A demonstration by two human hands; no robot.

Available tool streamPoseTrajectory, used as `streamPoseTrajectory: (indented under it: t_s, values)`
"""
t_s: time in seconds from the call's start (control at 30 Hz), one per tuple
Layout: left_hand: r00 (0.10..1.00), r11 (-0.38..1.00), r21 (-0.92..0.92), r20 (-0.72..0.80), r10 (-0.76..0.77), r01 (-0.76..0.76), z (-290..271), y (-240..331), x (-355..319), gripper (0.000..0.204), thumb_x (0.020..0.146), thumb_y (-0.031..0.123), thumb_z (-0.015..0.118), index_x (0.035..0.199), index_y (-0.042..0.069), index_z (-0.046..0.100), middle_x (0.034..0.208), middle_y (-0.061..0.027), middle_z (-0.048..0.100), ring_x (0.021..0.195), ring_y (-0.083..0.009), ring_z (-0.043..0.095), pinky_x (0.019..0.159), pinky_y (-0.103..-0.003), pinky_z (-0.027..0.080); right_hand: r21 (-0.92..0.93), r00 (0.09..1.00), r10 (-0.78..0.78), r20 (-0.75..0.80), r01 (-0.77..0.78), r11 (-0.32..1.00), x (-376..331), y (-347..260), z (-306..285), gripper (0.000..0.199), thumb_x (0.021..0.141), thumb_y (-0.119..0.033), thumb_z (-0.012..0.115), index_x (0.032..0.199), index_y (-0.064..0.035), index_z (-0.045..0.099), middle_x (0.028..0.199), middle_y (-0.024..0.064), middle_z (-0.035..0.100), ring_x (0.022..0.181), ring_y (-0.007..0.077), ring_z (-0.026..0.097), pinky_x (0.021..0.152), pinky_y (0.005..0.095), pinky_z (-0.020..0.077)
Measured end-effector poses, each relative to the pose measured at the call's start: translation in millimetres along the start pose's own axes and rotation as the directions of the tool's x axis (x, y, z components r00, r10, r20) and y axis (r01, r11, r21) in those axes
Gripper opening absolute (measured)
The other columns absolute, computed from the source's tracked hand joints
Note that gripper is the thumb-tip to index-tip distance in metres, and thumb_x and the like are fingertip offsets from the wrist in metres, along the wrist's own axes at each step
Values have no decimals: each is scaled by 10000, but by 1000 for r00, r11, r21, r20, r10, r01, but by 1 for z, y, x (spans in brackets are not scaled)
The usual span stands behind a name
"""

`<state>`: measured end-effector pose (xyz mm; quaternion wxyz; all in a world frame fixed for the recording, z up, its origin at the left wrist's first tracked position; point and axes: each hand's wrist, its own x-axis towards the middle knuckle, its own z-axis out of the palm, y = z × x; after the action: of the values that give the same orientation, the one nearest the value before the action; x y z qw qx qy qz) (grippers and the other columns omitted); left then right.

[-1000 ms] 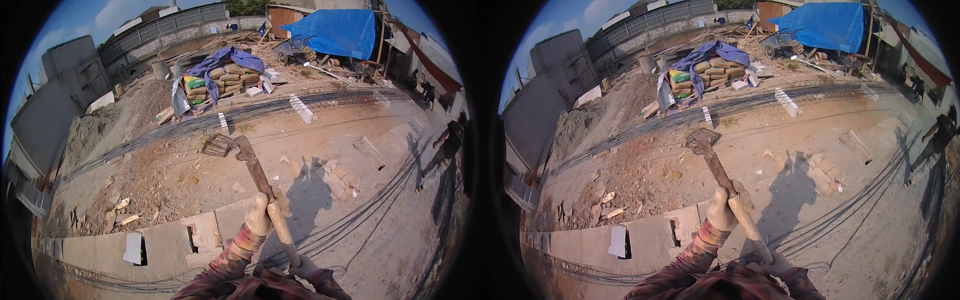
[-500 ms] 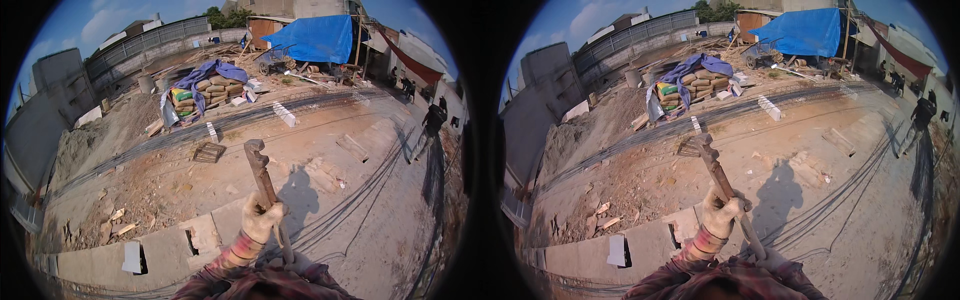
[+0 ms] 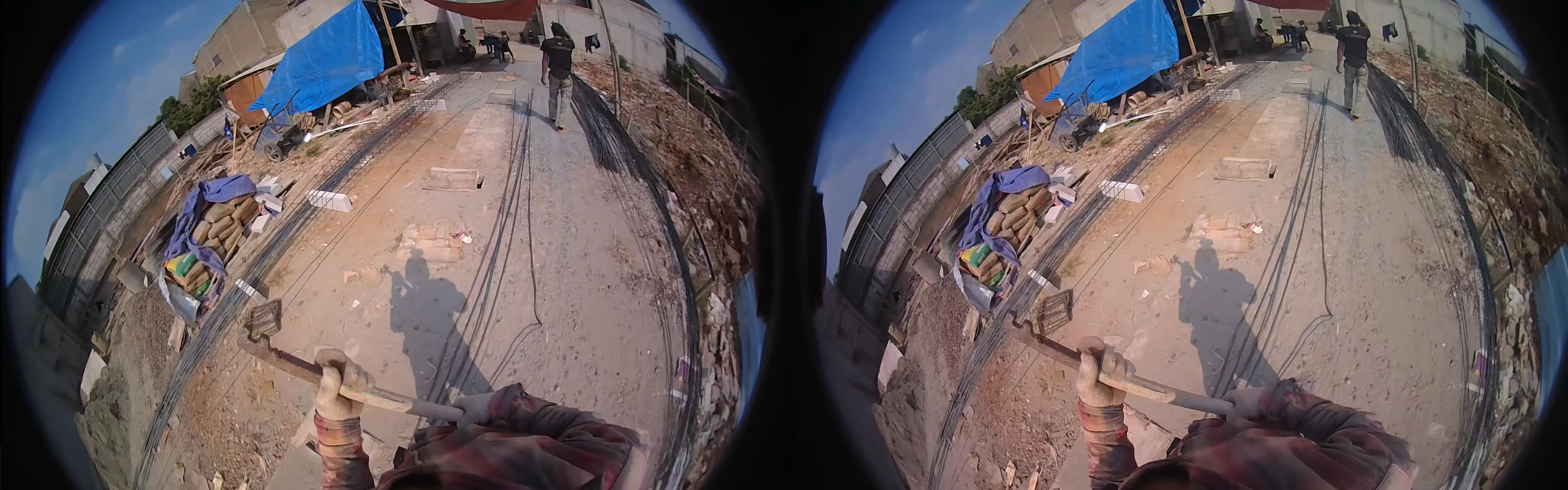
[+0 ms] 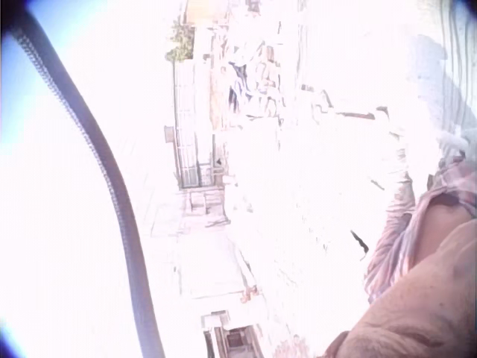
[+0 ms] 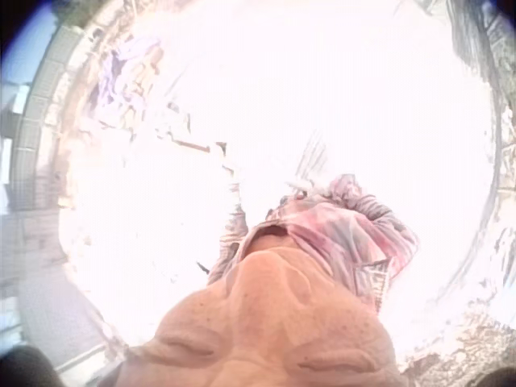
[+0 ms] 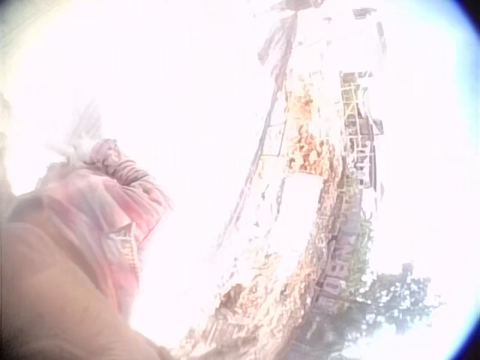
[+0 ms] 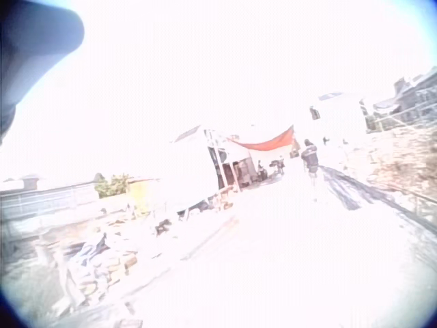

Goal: The person bends long pieces of metal rebar using a long-handled bending tool by hand on a construction site.

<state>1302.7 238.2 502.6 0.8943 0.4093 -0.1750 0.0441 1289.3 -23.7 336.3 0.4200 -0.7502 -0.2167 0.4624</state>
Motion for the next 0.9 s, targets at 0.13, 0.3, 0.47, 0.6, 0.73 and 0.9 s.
streamPoseTrajectory:
  t_s: [0.13,0.3,0.47,0.6,0.73,0.9]
  values:
    - [954,980,188,-278,115,-63,-18,-19,-20,364,968,266,568,1286,102,501,676,23,397,562,-112,410,543,-317,420,-3,934,-22,-357,23,1000,-30,35,-14,505,728,-310,696,1157,-66,592,990,134,679,955,294,644,822,387,484]
    - [742,816,573,-578,340,73,-48,-28,-40,379,888,156,633,1255,101,559,625,29,414,517,-95,431,508,-276,418,165,724,371,-582,-341,925,-101,168,-34,505,736,-378,683,1113,-51,605,1019,180,678,989,357,639,826,424,493]
    - [652,442,693,-709,270,570,-65,-63,-94,375,814,139,645,1171,41,588,616,-35,523,436,-140,459,424,-297,389,368,522,660,-540,-559,743,-192,321,-3,461,729,-317,681,1083,-26,628,987,213,674,960,358,647,811,425,496]
    - [434,75,436,-900,40,897,-58,-100,-184,338,804,74,629,1141,57,611,614,-31,513,401,-150,449,372,-299,378,547,287,859,-425,-674,496,-252,411,51,535,750,-337,690,1154,6,618,1089,220,665,1049,344,637,883,414,489]
    - [114,-176,151,-972,-207,973,-37,-132,-277,290,753,91,689,1035,42,640,662,-70,590,443,-191,529,395,-333,425,534,276,902,-331,-734,420,-274,463,75,569,758,-335,690,1201,14,611,1167,218,645,1120,349,611,943,402,472]
    - [7,-380,151,-935,-355,912,-13,-182,-333,294,750,78,690,1037,43,640,652,-74,581,442,-195,528,395,-345,429,629,369,826,-426,-536,564,-238,460,60,504,758,-337,676,1129,0,635,1039,218,683,1015,359,646,847,396,506]
